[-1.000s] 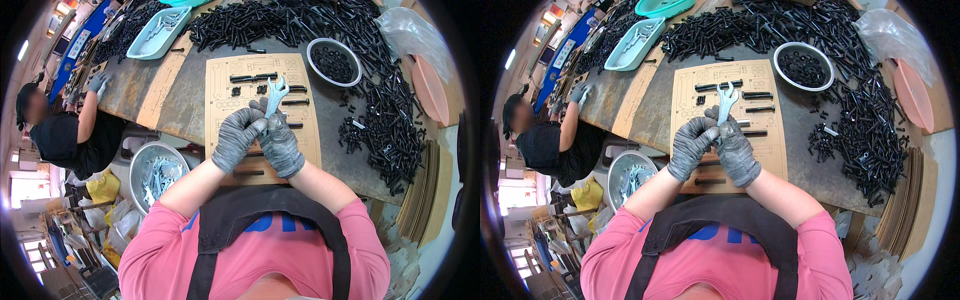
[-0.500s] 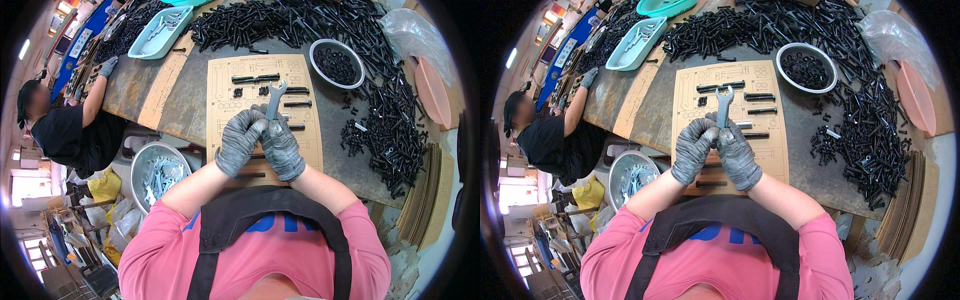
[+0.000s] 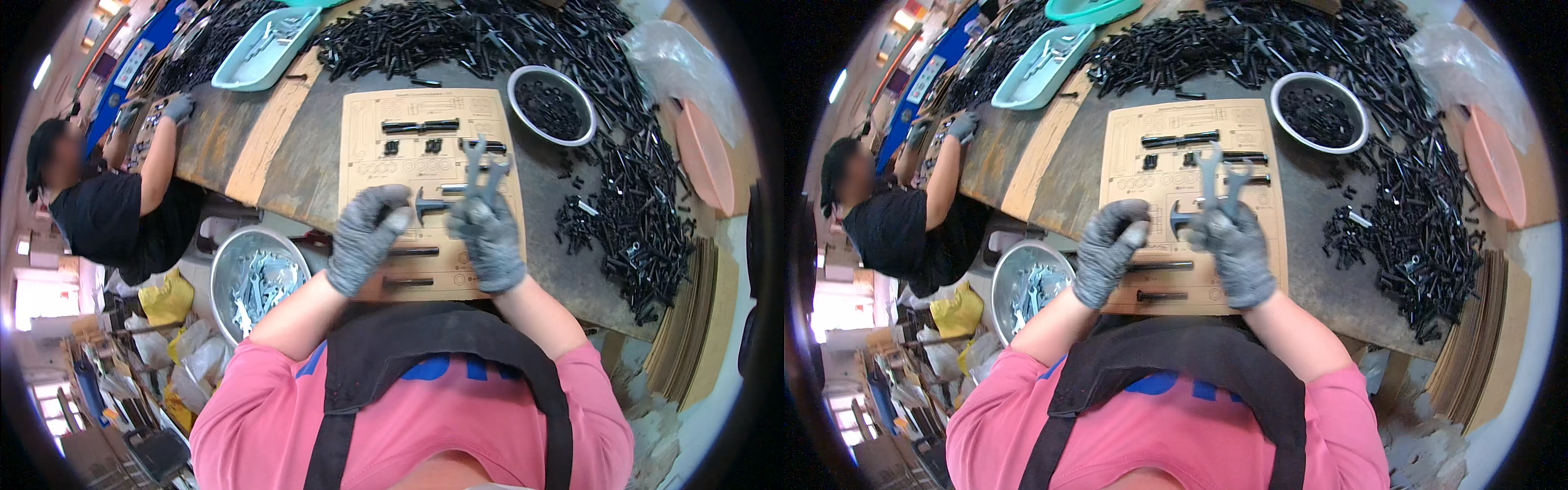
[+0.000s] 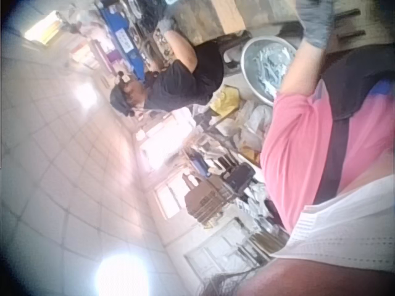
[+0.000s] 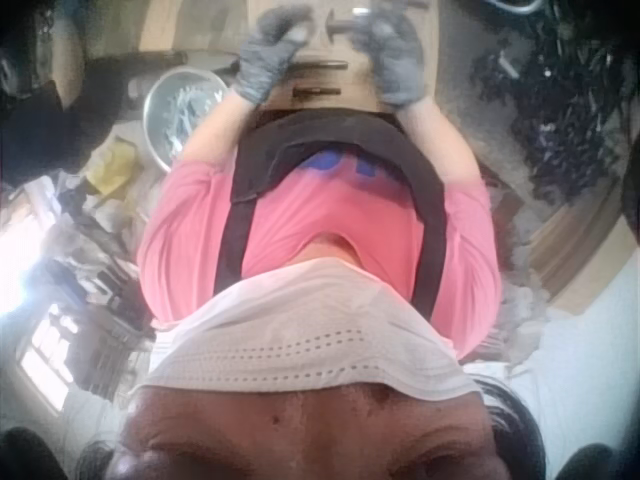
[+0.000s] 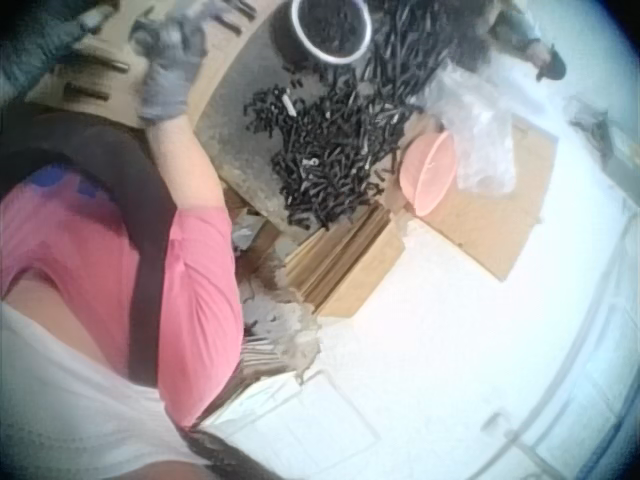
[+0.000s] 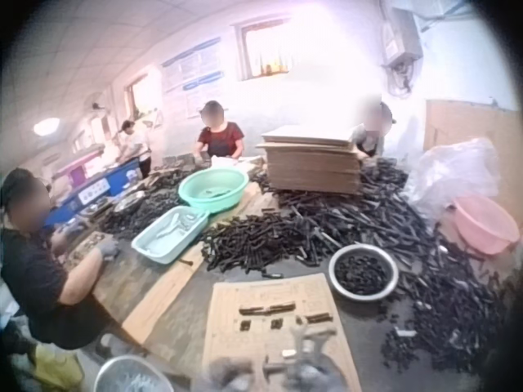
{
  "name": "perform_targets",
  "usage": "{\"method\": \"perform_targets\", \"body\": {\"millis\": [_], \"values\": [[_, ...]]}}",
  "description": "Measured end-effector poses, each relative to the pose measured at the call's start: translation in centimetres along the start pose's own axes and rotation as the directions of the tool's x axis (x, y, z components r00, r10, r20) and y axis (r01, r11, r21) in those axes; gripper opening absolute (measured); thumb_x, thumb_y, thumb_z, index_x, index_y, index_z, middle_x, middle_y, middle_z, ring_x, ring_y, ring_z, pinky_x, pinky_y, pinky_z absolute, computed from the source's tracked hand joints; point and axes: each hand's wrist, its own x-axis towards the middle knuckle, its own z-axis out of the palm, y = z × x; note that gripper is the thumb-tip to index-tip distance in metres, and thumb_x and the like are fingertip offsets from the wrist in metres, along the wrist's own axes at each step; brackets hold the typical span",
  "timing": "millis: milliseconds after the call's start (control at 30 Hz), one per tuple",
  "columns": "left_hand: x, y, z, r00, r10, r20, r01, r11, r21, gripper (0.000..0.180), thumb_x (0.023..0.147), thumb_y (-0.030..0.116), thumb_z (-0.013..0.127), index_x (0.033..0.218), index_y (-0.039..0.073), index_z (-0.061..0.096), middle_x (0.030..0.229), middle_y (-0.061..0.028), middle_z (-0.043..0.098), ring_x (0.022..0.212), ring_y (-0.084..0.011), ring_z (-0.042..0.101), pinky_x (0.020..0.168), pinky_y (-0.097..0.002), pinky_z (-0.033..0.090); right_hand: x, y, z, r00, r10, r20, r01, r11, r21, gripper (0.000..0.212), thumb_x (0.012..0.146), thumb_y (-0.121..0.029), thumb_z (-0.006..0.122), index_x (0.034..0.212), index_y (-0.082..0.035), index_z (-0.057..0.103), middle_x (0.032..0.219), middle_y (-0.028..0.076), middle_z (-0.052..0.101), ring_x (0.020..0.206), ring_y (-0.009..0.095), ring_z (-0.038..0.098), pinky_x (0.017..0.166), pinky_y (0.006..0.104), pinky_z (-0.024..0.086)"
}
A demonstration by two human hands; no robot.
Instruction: The person assembles small black metal hardware components on a cardboard template at a workbench. They pick up parts from piles and bowls, fit them together by hand, and place the assembled units into designated slots on the template. Another worker is visible across the table performing similar assembly.
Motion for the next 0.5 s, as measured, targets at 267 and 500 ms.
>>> {"method": "perform_targets", "body": {"millis": [267,500], "values": [[-10.2,-9.0,-21.3,0.709,-0.061,-0.703,0.474,0.779,0.410,0.025,0.084,0.016,0.057,0.103,0.000,0.057,0.089,-0.0122,0.063,0.080,-0.0187,0.059,0.075,-0.0298,0.046,-15.5,-4.9,-14.8,0.989,0.115,-0.095,-0.145,0.612,-0.778,0.044,0.079,-0.042,0.061,0.088,0.001,0.054,0.079,0.007,0.057,0.073,0.019,0.056,0.063,0.0303,0.044],[-21.1,-16.0,-24.4,0.579,-0.391,-0.716,0.810,0.180,0.558,0.026,0.080,0.021,0.059,0.102,0.009,0.060,0.093,-0.0151,0.063,0.085,-0.0278,0.061,0.079,-0.0343,0.046,-26.2,-2.9,-19.7,0.729,0.477,-0.491,-0.657,0.285,-0.698,0.045,0.079,-0.041,0.060,0.094,0.001,0.053,0.078,0.007,0.057,0.068,0.017,0.054,0.058,0.0277,0.042]]}}
